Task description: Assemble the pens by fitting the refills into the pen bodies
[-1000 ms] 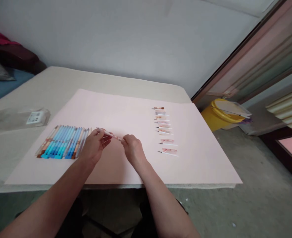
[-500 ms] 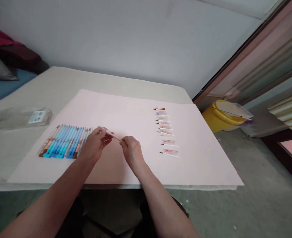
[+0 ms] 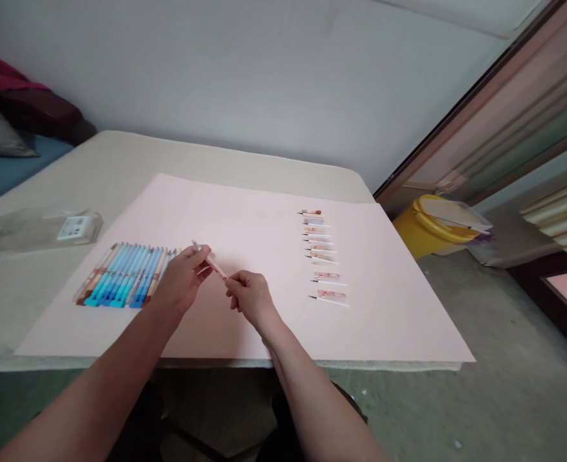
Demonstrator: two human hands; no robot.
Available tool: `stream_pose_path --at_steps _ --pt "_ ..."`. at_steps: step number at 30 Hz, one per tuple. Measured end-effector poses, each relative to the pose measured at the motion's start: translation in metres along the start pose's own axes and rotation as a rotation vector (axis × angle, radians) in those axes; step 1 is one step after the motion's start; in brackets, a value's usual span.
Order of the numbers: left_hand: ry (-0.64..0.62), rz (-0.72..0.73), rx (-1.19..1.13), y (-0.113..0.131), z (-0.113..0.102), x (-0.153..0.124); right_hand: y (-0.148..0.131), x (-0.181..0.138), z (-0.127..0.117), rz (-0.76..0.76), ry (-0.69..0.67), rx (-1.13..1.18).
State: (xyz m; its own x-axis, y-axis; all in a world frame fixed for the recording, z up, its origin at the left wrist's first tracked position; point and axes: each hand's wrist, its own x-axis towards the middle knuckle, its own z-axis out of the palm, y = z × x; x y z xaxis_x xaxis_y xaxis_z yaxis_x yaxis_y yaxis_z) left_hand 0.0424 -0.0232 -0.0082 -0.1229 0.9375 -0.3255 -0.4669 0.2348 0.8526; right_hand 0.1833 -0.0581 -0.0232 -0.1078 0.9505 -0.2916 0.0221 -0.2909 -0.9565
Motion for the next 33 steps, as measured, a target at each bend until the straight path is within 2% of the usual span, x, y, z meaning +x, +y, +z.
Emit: stream_pose_path --at_steps 3,6,9,15,21,27,33 --pt "0.028 0.017 -0.013 0.0010 -0.0014 0.0019 0.0016 -0.0022 0.0013 0.019 -0.045 0.083" --pt "-0.032 0.029 -0.033 0.0024 -0.0024 0.0019 0.0023 -0.0035 0.0017 0.036 -0.057 0.155" --pt "-0.051 0.015 -0.038 0.0022 -0.0019 0.0014 0.0019 -0.0029 0.0034 0.028 -0.032 0.125" --pt "0.067 0.033 -0.007 -0.0007 -0.0051 0.0065 0.0011 -0.0023 0.0077 0.040 -0.026 0.071" --pt "-0.021 -0.007 -0.075 0.0045 -0.0071 0.0055 0.0012 -0.0028 0.0060 0.070 -0.043 0.158" --pt "0.073 0.031 0.002 0.0025 -0.0064 0.0072 0.0047 -0.0025 0.0082 0.042 -0.056 0.147" --pt "-0.016 -0.003 -0.088 0.0049 -0.0070 0.0087 0.0028 -0.0031 0.0066 0.035 -0.044 0.170"
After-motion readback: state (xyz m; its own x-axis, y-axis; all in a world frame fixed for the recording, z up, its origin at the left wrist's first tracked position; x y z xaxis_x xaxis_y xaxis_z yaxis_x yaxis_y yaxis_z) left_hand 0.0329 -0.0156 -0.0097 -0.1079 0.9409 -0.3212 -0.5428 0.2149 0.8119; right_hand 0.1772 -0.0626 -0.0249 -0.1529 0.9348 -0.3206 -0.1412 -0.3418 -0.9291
